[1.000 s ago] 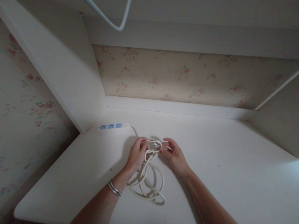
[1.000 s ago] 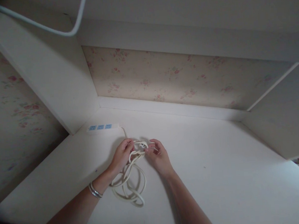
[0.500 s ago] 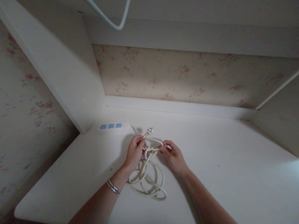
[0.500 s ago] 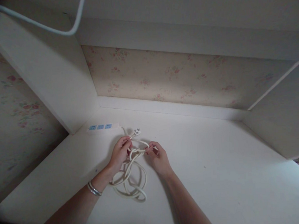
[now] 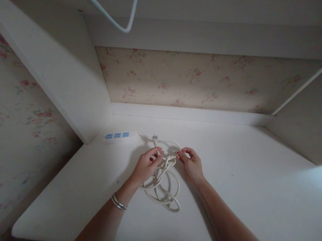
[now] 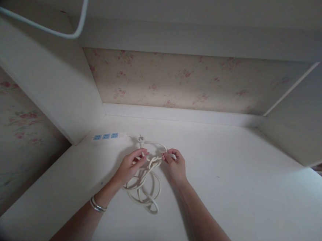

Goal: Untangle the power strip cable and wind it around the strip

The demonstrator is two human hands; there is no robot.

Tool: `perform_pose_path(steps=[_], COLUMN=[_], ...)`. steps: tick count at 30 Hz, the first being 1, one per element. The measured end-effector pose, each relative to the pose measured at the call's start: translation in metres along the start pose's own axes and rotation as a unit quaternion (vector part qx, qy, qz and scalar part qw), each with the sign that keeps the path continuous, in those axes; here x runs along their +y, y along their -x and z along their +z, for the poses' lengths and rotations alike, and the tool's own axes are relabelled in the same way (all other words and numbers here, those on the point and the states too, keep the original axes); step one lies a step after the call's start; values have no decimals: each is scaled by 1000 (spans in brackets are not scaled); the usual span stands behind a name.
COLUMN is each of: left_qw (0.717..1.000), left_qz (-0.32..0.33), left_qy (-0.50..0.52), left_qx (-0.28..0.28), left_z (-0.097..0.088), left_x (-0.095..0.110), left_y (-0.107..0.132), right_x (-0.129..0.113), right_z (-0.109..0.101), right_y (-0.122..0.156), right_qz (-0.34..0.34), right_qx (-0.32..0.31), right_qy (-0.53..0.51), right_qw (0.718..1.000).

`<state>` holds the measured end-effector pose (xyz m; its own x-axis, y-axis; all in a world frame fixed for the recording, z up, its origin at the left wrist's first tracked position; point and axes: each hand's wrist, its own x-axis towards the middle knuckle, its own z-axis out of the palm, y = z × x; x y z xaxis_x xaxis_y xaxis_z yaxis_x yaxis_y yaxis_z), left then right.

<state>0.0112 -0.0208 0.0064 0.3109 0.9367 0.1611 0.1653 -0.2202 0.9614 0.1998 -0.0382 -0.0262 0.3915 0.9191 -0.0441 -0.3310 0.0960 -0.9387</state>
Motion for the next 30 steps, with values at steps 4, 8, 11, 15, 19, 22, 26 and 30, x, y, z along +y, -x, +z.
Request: perform_pose_path(steps=[4,8,11,15,19,22,26,30], left_qw=[995,987,980,978,976,974,971,963], left_qz=[56,79,100,108,107,101,94,98], left_qy=[-79,-136,-168,-179,-190,-202,-218,-250], left_qx=[-13,17,27,19,9,10,27,24], left_z=[-3,-2,-1,0,1,1,3,6], left_x=[-6,-11,-12,-9,-6,-4,-4,-1], left_y=[1,-1,-2,-1,1,3,6,7], right_x=[-3,-4,-5,-7,-9,-10,-9,-6], right_z=[-3,-4,-2,1,1,2,4,5], right_y=[1,3,7,12,13,14,16,19], right_qz=[6,-50,-137,-198,-210,-221,-243,-264], right_qx=[-13,-47,-96,-147,-150,-150,-138,-139], right_qy=[18,83,176,268,281,286,304,327], right_qw=[1000,994,970,931,925,920,911,897])
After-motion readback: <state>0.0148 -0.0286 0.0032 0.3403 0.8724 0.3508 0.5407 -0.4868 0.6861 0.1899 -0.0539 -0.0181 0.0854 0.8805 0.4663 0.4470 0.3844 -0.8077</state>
